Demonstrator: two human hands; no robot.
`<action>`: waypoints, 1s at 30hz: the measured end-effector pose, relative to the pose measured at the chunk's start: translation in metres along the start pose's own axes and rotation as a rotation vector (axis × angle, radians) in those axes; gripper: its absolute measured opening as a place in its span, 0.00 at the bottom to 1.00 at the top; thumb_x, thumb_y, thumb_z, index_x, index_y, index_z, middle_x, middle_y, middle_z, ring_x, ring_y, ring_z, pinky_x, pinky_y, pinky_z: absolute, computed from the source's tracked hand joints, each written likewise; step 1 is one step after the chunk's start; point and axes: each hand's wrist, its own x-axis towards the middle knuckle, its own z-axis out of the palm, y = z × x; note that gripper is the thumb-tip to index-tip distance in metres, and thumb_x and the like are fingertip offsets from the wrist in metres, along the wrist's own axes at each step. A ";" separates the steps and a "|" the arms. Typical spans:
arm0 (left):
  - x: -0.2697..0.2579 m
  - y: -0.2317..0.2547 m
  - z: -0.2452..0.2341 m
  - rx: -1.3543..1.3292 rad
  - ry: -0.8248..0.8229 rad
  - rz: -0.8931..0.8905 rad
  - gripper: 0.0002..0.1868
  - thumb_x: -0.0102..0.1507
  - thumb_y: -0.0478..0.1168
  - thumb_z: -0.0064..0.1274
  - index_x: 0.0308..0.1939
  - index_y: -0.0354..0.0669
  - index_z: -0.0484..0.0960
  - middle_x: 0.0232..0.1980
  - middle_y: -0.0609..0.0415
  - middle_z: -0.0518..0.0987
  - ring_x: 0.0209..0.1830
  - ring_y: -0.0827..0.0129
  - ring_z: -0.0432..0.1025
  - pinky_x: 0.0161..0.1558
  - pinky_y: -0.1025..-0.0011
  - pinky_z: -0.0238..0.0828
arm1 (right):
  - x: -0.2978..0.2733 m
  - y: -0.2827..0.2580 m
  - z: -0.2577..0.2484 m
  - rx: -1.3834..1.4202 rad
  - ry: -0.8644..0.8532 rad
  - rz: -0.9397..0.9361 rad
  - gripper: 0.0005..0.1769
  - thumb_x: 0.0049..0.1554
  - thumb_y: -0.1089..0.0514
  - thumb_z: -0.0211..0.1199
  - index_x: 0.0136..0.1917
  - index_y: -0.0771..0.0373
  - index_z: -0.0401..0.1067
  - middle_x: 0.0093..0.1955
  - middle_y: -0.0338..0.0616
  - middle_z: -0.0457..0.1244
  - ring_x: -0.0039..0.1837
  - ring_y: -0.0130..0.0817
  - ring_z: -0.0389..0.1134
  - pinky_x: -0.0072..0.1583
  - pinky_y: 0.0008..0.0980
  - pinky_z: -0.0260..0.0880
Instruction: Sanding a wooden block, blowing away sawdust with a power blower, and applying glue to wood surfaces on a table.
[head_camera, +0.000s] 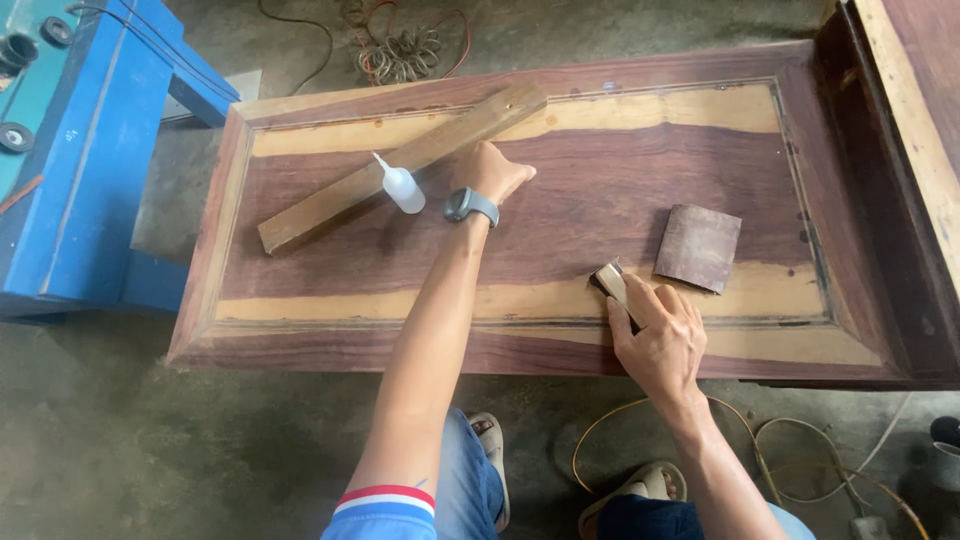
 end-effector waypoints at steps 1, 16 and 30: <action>0.008 -0.003 0.006 0.004 -0.002 0.001 0.23 0.47 0.49 0.58 0.39 0.36 0.88 0.35 0.48 0.86 0.40 0.52 0.83 0.40 0.62 0.80 | 0.000 -0.001 0.000 0.002 0.000 0.004 0.20 0.54 0.45 0.70 0.59 0.48 0.79 0.38 0.40 0.60 0.45 0.45 0.69 0.50 0.40 0.69; 0.017 0.002 0.010 0.021 -0.062 -0.052 0.18 0.48 0.48 0.58 0.34 0.39 0.87 0.16 0.55 0.78 0.22 0.61 0.81 0.32 0.72 0.78 | 0.000 0.002 -0.001 0.050 0.039 -0.013 0.20 0.55 0.44 0.71 0.59 0.49 0.80 0.38 0.41 0.61 0.46 0.47 0.70 0.50 0.39 0.68; -0.004 0.002 -0.008 -0.158 -0.064 -0.068 0.20 0.49 0.47 0.60 0.35 0.31 0.86 0.19 0.44 0.79 0.18 0.64 0.79 0.21 0.74 0.73 | 0.001 -0.003 -0.004 0.018 -0.003 -0.010 0.19 0.57 0.44 0.70 0.60 0.51 0.79 0.38 0.41 0.61 0.44 0.46 0.69 0.49 0.41 0.68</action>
